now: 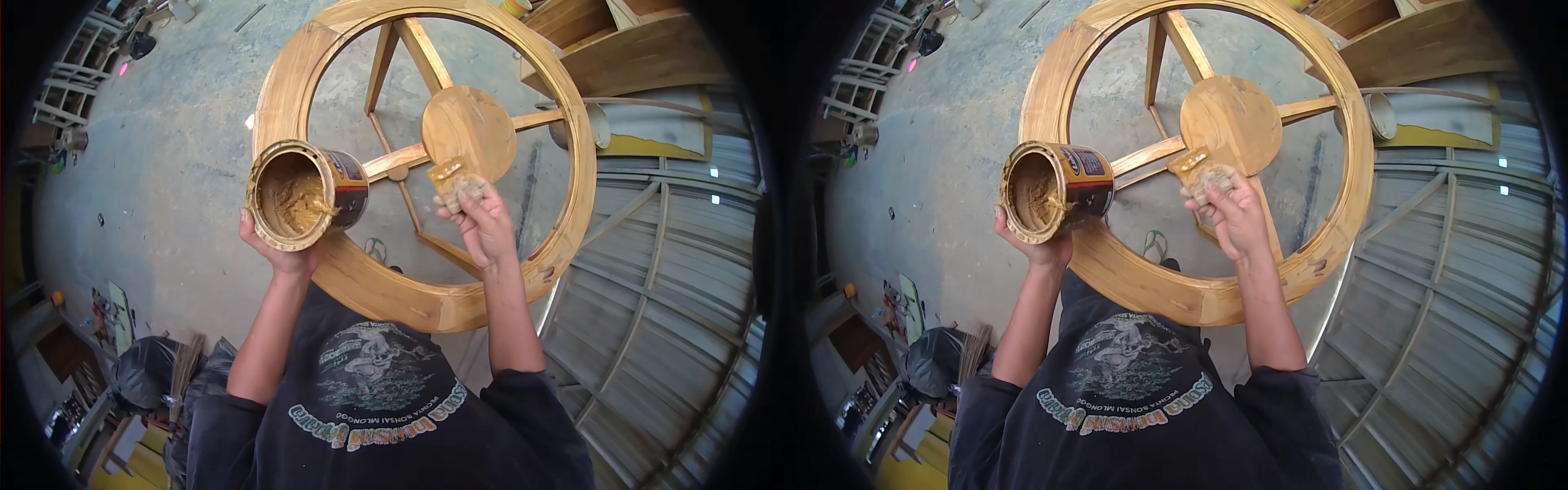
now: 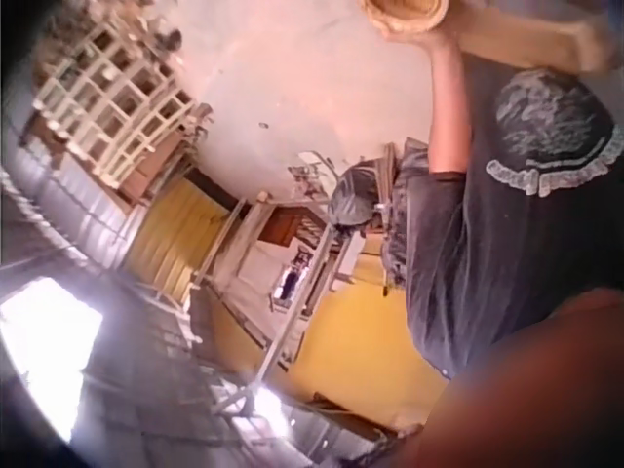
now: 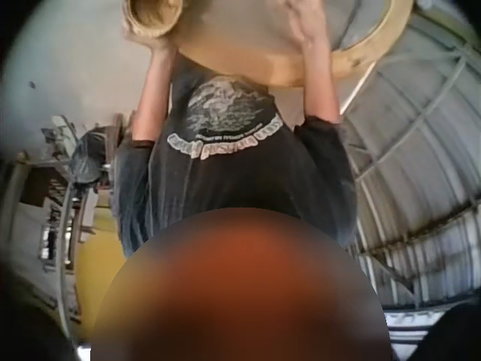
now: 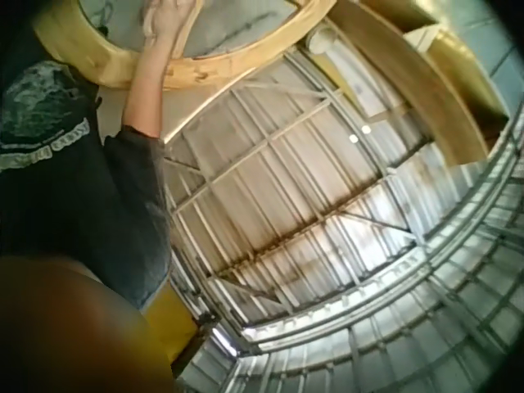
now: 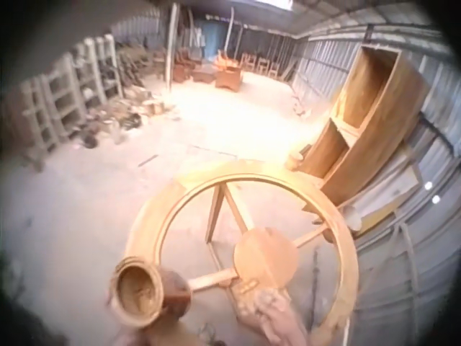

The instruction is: Apply wood stain or varnish to a wooden furniture piece using a brush.

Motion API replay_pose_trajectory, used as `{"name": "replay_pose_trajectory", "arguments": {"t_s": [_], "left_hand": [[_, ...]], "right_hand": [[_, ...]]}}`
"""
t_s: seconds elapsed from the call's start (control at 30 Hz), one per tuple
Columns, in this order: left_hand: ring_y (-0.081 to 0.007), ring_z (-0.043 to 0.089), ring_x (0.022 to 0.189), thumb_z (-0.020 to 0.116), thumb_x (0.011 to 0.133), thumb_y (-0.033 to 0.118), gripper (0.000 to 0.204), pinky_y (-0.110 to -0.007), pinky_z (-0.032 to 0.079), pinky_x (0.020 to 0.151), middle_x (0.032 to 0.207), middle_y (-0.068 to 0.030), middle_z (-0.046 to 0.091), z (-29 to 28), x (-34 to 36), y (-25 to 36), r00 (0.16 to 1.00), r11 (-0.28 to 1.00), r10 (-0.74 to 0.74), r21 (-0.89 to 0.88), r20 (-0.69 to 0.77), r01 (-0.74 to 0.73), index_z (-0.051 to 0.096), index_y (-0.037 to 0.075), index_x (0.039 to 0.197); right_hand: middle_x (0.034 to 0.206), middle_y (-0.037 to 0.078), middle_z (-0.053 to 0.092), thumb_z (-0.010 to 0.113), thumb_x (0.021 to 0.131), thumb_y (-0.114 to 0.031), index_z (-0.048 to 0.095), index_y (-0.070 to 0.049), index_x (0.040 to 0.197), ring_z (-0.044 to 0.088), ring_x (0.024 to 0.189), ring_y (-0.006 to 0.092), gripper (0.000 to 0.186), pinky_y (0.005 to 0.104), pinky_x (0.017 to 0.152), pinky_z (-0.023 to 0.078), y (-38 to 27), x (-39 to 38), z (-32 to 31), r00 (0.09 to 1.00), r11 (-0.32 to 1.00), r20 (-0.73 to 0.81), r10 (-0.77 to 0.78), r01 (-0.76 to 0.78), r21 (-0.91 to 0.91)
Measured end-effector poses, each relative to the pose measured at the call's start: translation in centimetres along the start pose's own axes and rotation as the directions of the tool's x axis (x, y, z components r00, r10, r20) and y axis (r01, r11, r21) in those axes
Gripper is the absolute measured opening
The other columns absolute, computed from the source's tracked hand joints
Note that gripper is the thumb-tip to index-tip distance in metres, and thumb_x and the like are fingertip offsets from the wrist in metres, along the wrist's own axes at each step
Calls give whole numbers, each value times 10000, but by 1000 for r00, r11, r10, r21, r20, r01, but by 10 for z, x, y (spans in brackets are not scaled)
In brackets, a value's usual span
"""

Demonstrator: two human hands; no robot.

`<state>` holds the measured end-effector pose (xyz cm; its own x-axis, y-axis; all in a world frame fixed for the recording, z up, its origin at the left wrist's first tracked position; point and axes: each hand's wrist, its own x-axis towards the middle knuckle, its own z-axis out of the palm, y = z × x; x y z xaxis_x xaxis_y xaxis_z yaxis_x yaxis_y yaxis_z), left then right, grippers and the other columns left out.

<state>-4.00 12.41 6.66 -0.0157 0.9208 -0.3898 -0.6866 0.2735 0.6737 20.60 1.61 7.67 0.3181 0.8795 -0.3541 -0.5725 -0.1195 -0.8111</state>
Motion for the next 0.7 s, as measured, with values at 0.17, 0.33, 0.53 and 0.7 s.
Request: {"name": "replay_pose_trajectory", "arguments": {"t_s": [0.17, 0.33, 0.53, 0.7], "left_hand": [[-339, 526, 1206, 452, 784, 651, 898, -458, 409, 1060, 1318, -213, 523, -70, -43, -32, 954, 998, -35, -34, 298, 48, 427, -30, 1368], [-281, 593, 1105, 625, 640, 705, 1080, -404, 485, 978, 1220, -218, 560, -70, -56, -52, 953, 982, 3, 179, 302, -59, 404, -103, 1322], [-281, 590, 1124, 687, 579, 768, 1185, -407, 475, 999, 1243, -216, 553, -77, -57, -58, 947, 972, 46, 203, 318, -116, 398, -103, 1329], [-277, 578, 1140, 674, 514, 850, 1286, -406, 464, 1011, 1262, -207, 540, -77, -54, -59, 945, 959, 36, 256, 325, -125, 395, -101, 1333]], "right_hand": [[1104, 129, 666, 552, 947, -39, 616, 0, 1165, 670, 901, 237, 231, 320, 768, 543, -29, 81, -37, 975, 837, -121, -187, 94, -540], [1136, 80, 669, 604, 765, 40, 688, -84, 1122, 587, 983, 331, 387, 390, 873, 482, -32, 135, -58, 546, -481, 740, -393, 565, -671], [1134, 64, 675, 598, 746, 38, 698, -93, 1096, 577, 964, 322, 387, 383, 878, 478, -22, 160, -56, 505, -535, 758, -413, 539, -650], [1088, 56, 685, 611, 752, 11, 699, -89, 1087, 577, 927, 308, 361, 377, 846, 480, -30, 152, -48, 628, -534, 708, -323, 497, -684]]}}
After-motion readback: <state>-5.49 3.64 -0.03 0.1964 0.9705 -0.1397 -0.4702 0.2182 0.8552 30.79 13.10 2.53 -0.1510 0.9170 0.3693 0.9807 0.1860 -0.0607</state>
